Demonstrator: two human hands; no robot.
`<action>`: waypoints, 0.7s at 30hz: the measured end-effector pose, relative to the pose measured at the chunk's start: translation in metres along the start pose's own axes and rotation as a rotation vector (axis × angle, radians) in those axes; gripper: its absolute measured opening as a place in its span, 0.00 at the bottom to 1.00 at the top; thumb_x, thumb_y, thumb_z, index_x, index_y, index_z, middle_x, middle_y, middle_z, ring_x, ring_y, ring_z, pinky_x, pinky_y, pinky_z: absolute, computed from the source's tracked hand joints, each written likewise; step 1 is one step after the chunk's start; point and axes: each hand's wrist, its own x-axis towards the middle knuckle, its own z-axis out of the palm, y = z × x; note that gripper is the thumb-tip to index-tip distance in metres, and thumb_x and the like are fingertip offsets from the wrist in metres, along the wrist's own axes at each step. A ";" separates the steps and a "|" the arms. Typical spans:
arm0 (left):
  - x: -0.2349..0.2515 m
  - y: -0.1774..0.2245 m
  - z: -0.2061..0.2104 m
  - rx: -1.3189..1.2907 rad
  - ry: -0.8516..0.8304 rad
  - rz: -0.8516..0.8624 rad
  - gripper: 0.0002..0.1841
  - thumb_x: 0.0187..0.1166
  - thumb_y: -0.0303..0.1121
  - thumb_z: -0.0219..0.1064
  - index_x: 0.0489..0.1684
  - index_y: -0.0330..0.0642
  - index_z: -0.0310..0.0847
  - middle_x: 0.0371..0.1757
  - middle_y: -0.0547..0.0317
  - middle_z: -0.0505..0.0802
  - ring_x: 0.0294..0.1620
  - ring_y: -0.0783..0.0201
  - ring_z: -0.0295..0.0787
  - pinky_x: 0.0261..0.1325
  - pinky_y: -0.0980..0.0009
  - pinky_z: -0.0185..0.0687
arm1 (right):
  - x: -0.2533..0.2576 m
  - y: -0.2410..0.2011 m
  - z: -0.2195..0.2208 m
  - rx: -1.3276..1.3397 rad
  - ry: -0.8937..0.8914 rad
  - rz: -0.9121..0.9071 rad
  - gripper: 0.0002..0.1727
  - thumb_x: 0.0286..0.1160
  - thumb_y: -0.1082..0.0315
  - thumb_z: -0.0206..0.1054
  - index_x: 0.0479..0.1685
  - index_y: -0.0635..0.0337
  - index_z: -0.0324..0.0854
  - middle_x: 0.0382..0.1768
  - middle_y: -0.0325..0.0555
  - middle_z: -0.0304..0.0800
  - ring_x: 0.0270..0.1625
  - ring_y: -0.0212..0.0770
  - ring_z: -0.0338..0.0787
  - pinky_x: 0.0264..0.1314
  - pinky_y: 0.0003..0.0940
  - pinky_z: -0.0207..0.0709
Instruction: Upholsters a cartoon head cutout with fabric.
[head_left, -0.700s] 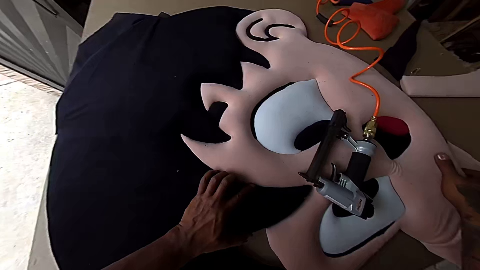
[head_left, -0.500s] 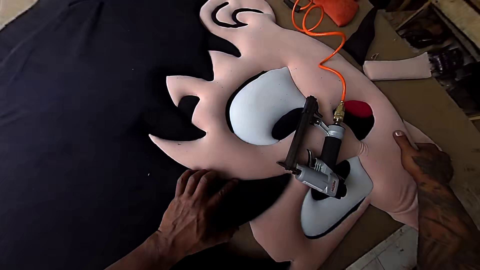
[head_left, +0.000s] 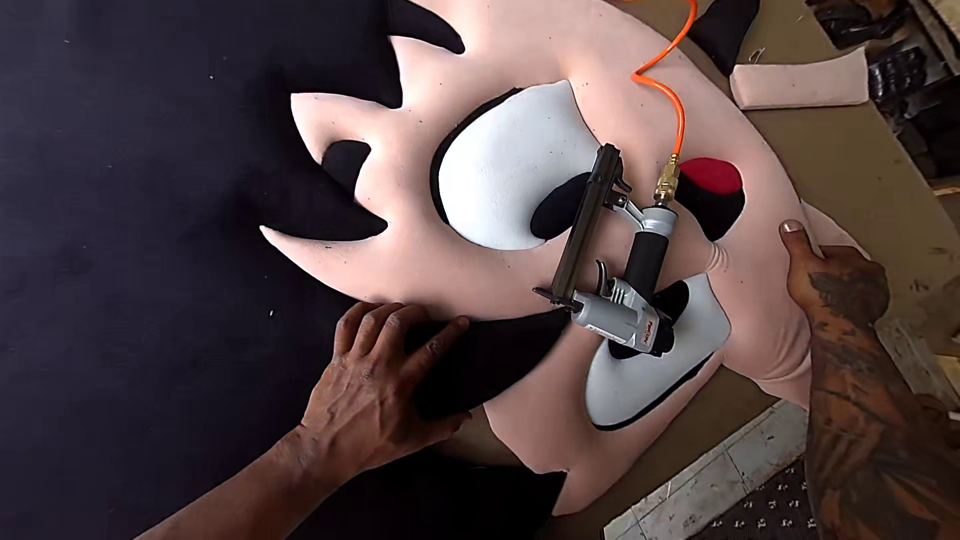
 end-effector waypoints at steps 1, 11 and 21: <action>0.000 -0.001 -0.002 0.001 0.003 0.005 0.54 0.47 0.87 0.60 0.79 0.69 0.79 0.63 0.49 0.86 0.68 0.44 0.78 0.76 0.38 0.62 | -0.012 -0.016 -0.015 0.023 -0.096 0.060 0.58 0.71 0.16 0.45 0.65 0.69 0.82 0.74 0.78 0.74 0.80 0.74 0.70 0.76 0.74 0.60; -0.059 0.104 -0.033 -0.375 -0.251 0.019 0.42 0.64 0.73 0.70 0.73 0.56 0.81 0.67 0.55 0.89 0.70 0.51 0.83 0.76 0.48 0.75 | -0.074 0.016 -0.003 0.125 0.231 -0.548 0.46 0.75 0.32 0.60 0.83 0.61 0.69 0.82 0.68 0.68 0.84 0.70 0.66 0.83 0.69 0.58; -0.069 0.149 -0.007 0.010 -0.263 -0.108 0.51 0.43 0.83 0.66 0.61 0.52 0.88 0.56 0.55 0.93 0.59 0.48 0.88 0.65 0.44 0.80 | -0.299 0.046 0.059 0.497 0.105 -1.089 0.15 0.82 0.52 0.60 0.48 0.44 0.91 0.53 0.38 0.88 0.62 0.41 0.83 0.67 0.43 0.76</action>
